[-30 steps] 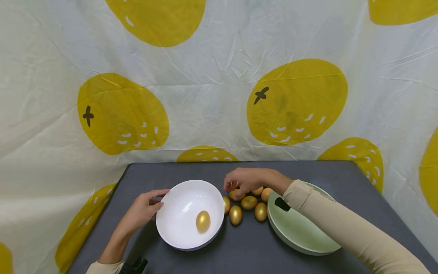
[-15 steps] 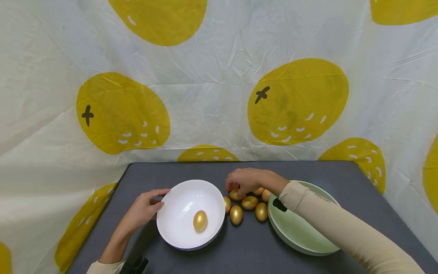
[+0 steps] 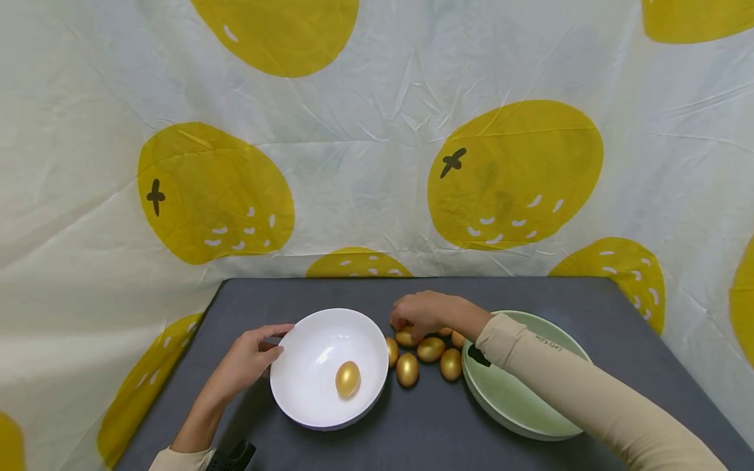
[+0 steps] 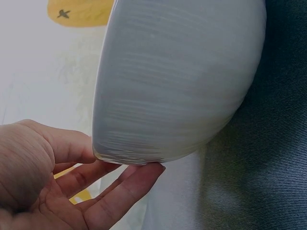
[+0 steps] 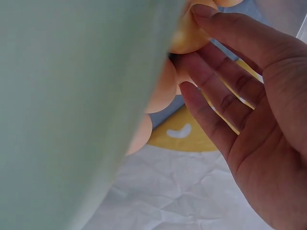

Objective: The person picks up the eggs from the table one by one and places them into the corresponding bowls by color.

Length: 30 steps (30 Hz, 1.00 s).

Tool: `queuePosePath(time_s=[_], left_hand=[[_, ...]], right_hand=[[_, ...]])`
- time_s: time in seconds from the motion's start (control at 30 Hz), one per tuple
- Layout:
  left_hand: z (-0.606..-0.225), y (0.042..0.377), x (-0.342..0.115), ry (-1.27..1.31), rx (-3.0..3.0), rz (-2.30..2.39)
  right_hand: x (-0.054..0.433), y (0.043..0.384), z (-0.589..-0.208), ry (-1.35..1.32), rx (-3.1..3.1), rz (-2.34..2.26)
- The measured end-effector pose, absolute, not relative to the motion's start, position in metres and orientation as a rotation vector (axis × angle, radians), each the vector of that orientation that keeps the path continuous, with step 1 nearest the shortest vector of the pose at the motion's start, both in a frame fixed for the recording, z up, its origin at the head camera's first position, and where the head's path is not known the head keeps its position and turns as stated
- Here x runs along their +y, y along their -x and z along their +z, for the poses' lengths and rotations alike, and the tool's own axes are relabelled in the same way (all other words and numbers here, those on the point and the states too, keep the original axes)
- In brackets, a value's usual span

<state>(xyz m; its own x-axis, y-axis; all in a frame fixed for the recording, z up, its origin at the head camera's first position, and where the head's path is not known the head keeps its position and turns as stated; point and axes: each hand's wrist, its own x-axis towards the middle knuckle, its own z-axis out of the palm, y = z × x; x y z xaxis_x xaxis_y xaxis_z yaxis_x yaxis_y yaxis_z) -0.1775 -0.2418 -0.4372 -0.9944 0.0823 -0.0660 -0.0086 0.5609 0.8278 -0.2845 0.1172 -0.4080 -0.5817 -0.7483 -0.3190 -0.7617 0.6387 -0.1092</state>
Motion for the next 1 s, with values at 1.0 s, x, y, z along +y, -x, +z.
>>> queuePosePath(time_s=[1.0], left_hand=[[-0.431,0.177,-0.243,-0.083,2.654,1.449]], right_hand=[[0.116,0.285,-0.398,1.265,2.506,0.075]])
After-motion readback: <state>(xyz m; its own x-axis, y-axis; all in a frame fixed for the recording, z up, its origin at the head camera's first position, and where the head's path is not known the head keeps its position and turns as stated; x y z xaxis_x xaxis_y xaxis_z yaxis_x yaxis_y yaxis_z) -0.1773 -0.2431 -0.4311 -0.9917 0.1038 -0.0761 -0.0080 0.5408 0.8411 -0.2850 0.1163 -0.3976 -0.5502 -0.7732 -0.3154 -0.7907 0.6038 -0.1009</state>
